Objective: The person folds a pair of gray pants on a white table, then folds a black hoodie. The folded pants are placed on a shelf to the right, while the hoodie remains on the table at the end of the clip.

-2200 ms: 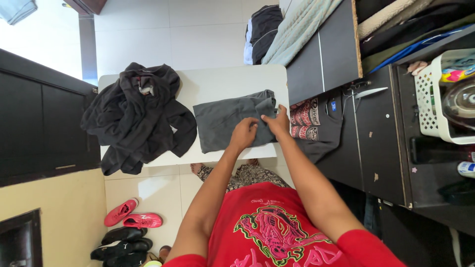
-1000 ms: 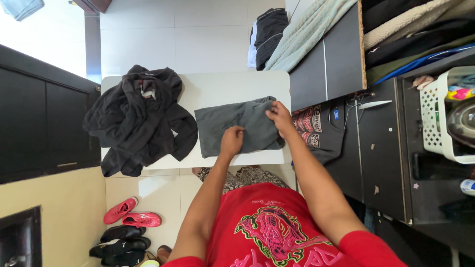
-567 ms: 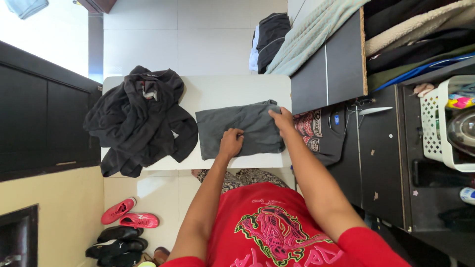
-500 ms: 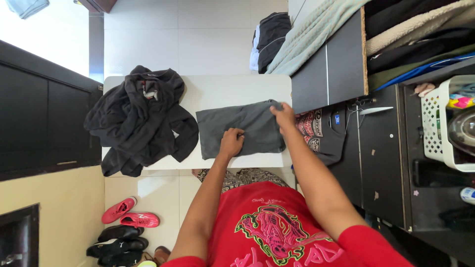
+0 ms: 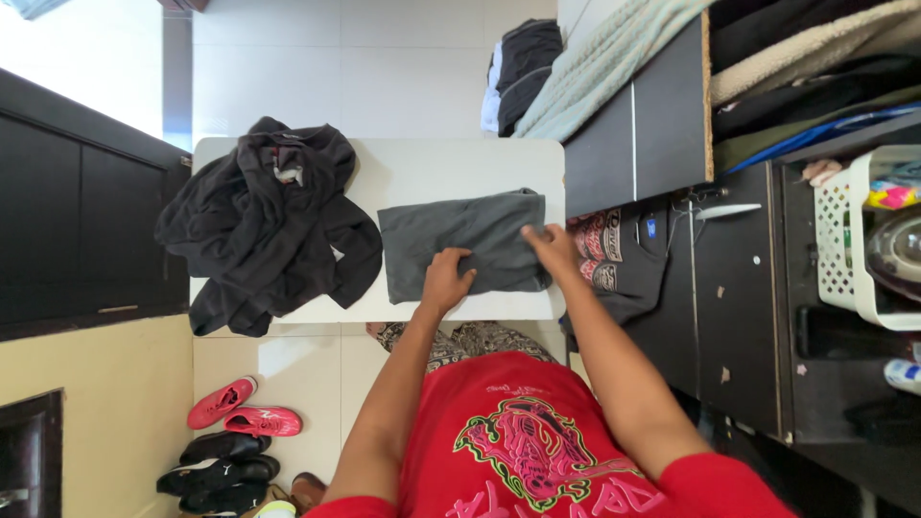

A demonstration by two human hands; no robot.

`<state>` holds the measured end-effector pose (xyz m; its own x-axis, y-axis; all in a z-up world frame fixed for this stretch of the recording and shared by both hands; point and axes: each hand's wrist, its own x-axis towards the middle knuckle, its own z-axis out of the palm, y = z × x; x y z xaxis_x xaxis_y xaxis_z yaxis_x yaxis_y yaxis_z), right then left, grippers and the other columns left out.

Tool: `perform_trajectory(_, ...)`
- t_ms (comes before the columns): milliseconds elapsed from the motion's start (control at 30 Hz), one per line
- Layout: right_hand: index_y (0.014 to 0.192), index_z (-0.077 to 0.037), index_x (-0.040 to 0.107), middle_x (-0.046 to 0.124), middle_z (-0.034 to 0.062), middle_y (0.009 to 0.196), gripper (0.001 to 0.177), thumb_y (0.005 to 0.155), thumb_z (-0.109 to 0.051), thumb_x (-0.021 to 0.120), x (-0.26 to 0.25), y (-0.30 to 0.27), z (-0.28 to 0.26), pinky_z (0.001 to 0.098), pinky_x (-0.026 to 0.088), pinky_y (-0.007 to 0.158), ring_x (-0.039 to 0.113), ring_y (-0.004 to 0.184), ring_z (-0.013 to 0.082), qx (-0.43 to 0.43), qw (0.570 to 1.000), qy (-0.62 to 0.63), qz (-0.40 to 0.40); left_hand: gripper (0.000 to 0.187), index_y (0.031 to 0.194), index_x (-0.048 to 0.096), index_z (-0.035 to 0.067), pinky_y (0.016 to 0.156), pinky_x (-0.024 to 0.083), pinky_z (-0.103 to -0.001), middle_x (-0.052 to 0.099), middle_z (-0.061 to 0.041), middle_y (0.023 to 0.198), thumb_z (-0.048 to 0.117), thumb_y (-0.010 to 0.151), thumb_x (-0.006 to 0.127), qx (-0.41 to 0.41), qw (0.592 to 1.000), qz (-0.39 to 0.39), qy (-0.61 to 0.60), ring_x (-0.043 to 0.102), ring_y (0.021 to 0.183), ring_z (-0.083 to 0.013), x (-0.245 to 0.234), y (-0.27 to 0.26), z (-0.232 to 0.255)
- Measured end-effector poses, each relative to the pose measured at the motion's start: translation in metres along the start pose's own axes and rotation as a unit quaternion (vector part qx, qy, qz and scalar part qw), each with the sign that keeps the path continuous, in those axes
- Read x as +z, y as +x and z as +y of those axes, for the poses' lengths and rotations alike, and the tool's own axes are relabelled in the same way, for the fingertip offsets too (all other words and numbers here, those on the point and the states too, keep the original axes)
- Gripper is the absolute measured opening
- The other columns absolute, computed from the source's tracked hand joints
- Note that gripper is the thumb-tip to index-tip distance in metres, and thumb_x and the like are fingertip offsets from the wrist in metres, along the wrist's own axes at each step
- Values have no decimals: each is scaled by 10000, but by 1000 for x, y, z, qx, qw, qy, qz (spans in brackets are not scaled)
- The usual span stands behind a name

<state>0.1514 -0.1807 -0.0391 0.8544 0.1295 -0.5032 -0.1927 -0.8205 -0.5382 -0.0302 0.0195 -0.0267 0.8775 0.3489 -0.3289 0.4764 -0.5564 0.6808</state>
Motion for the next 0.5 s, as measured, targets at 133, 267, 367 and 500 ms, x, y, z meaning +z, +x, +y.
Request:
perform_trajectory(133, 1143, -167, 700, 710, 85, 1019, 680, 732, -700, 802, -11, -27, 10, 461, 531, 918, 679, 1092, 335, -59, 997, -29, -41, 495, 1268, 547, 260, 1052, 485, -443, 553, 26, 1349, 380, 840, 764, 42, 998, 0, 50, 519, 1319, -240, 8, -16, -4)
perform_trajectory(267, 1027, -137, 703, 713, 91, 929, 427, 835, -508, 790, 8, -8, 44, 445, 536, 882, 692, 1042, 331, -67, 997, -37, -20, 485, 1182, 548, 209, 1045, 486, -435, 475, 2, 1458, 365, 800, 804, 109, 984, 6, 137, 456, 1381, -263, 9, -28, -2)
perform_trajectory(367, 1065, -137, 690, 713, 127, 1006, 443, 857, -524, 743, 15, -15, 53, 469, 516, 935, 669, 1113, 353, -27, 999, -23, -7, 483, 1210, 565, 187, 1090, 460, -434, 438, -21, 1519, 335, 815, 801, 118, 974, -1, 191, 420, 1421, -267, 7, -38, 5)
perform_trajectory(500, 1191, -132, 608, 682, 233, 1209, 423, 968, -489, 567, 7, -39, 44, 518, 459, 1066, 602, 1252, 407, -6, 1000, -4, -19, 437, 1210, 566, 198, 1119, 440, -402, 435, -11, 1532, 263, 819, 751, 144, 953, 45, 263, 427, 1422, -218, 21, -41, -6)
